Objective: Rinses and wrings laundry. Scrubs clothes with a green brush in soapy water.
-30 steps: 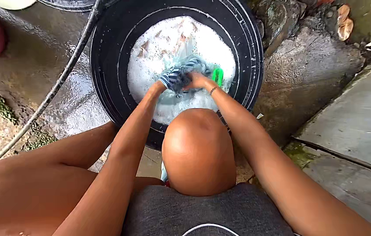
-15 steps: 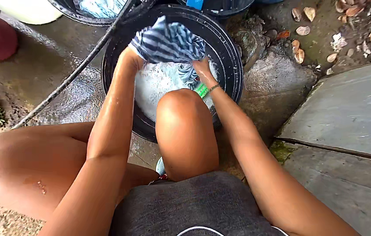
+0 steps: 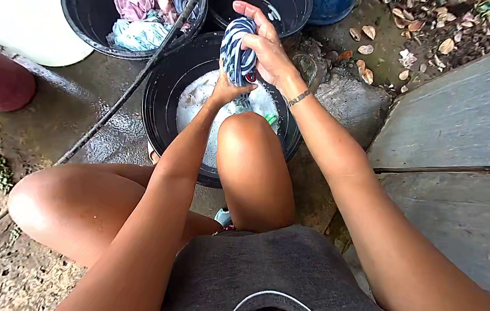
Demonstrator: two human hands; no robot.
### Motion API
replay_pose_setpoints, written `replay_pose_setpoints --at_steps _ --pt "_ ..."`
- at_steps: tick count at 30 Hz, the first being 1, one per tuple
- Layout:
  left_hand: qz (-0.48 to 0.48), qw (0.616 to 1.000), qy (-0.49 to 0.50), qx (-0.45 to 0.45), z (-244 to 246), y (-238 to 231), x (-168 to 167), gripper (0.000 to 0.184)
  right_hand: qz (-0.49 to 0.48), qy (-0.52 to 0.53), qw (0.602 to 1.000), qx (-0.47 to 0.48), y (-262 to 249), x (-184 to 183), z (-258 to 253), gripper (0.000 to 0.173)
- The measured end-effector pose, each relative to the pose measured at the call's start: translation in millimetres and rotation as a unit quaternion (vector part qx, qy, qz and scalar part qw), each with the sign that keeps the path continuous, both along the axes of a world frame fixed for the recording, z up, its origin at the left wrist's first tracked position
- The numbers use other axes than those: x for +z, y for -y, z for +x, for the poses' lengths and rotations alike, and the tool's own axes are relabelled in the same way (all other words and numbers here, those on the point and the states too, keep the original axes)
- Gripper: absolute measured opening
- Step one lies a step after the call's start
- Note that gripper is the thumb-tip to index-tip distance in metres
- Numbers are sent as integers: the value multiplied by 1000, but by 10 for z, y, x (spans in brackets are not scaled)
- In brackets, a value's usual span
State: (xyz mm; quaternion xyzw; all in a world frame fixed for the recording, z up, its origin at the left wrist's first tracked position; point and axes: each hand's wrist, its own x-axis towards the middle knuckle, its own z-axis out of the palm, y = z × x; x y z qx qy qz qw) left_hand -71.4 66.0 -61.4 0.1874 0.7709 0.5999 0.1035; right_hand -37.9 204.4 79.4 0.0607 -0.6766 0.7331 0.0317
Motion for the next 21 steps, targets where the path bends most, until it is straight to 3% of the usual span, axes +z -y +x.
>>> replay_pose_setpoints --at_steps 3,4,6,9,11,13,14,17,21 --pt "-21 1000 1 -11 -71 -31 256 64 -56 -27 996 -62 -256 226 63 57" --pt "-52 998 3 -37 -98 -6 411 53 -50 -29 994 -95 -425 178 90 57" --pt "-82 994 4 -68 -173 33 686 61 -32 31 984 -172 -758 -90 194 54" --pt "-61 994 -37 -87 -246 -95 985 82 -144 232 943 -188 -857 -673 389 49" --pt "-68 982 -103 -142 -189 -271 1047 75 -260 310 908 -108 -630 -1040 462 76" --pt "-89 960 -151 -219 -83 -415 1050 56 -394 316 863 -33 -341 -1263 423 104" --pt "-87 951 -155 -253 -8 -439 1028 47 -461 299 835 -14 -227 -1336 387 110" --pt "1 951 -71 -301 156 -319 944 32 -552 231 800 -34 -105 -1568 262 96" --pt "152 963 91 -204 157 -35 870 38 -587 183 783 -93 -108 -1508 184 66"
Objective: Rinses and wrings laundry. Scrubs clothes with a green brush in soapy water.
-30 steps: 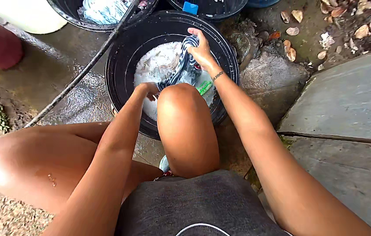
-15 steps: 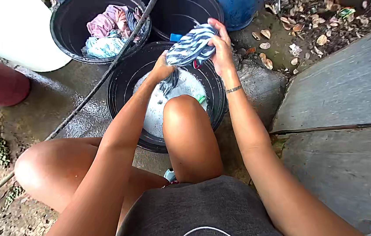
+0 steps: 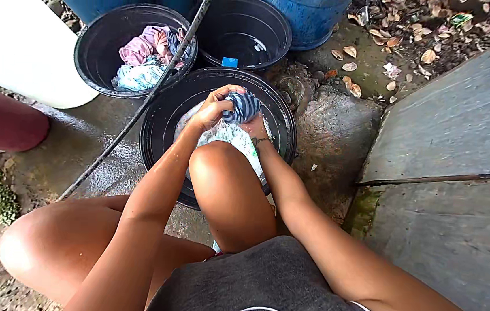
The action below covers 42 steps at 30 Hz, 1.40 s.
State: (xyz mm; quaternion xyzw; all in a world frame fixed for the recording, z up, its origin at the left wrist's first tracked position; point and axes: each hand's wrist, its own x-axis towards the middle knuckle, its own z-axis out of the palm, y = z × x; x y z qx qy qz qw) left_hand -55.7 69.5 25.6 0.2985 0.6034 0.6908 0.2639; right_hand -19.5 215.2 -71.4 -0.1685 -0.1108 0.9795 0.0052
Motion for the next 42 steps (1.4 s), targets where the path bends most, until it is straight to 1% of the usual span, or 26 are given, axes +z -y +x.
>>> replay_pose_setpoints --at_steps 1,3,5,6,8,10,11,13,14,15,16,17,18,19,20,22,24,26,27,29,32,34,37,39,40,42 --pt "16 998 37 44 -18 47 -9 43 12 -3 1000 -5 -16 48 -35 61" --pt "73 981 135 123 -33 115 -37 54 53 0 999 11 -39 175 -115 62" --pt "147 938 257 180 -32 101 -74 58 108 6 994 18 13 362 -205 61" --pt "163 919 302 195 -35 70 -92 66 143 4 989 24 46 473 -225 57" --pt "180 902 350 177 -115 40 -162 85 251 -38 966 39 107 680 -304 51" --pt "176 905 366 125 -224 83 -185 94 371 -108 919 81 95 867 -415 56" --pt "160 910 368 108 -277 103 -134 93 443 -118 886 72 107 1007 -427 53" --pt "132 917 372 50 -372 144 84 86 571 -137 809 5 172 1276 -422 31" --pt "125 920 372 12 -409 161 232 81 639 -158 752 -43 219 1390 -425 26" --pt "127 924 359 -26 -450 171 387 75 707 -189 677 -79 242 1495 -423 24" --pt "129 939 313 -57 -491 173 535 67 764 -225 595 -107 249 1581 -405 23" --pt "115 967 219 -69 -540 173 683 54 804 -267 514 -136 254 1663 -375 22" --pt "62 992 95 -62 -606 175 836 41 829 -308 435 -169 260 1731 -353 23" --pt "-9 998 -7 -62 -704 169 957 31 840 -347 366 -199 272 1789 -340 21" --pt "-72 994 -38 -73 -788 143 1076 26 843 -382 312 -216 282 1843 -337 21" --pt "-169 980 39 -93 -837 21 1320 27 836 -440 235 -230 299 1925 -349 23" --pt "-247 956 90 -130 -888 -60 1476 31 828 -486 179 -216 316 1966 -359 21" --pt "-332 928 62 -156 -893 -125 1560 28 814 -530 131 -198 346 1928 -374 11" --pt "-381 912 40 -144 -839 -167 1600 24 811 -547 110 -178 360 1896 -375 8" --pt "-461 881 -1 -104 -743 -234 1596 22 821 -555 67 -114 400 1852 -340 10" --pt "-524 847 -41 -77 -669 -304 1410 34 857 -515 -5 22 509 1803 -271 16" --pt "-566 816 -81 -87 -613 -381 1272 46 862 -501 -21 80 556 1667 -252 17" --pt "-612 763 -170 -120 -534 -409 966 60 857 -488 -8 166 637 1415 -163 19" --pt "-626 738 -203 -146 -458 -420 792 60 859 -467 39 206 696 1220 -107 23" --pt "-632 727 -218 -160 -413 -439 702 56 862 -447 73 230 721 1135 -66 25" --pt "-652 695 -237 -189 -295 -484 585 41 859 -395 137 296 783 1036 7 30"
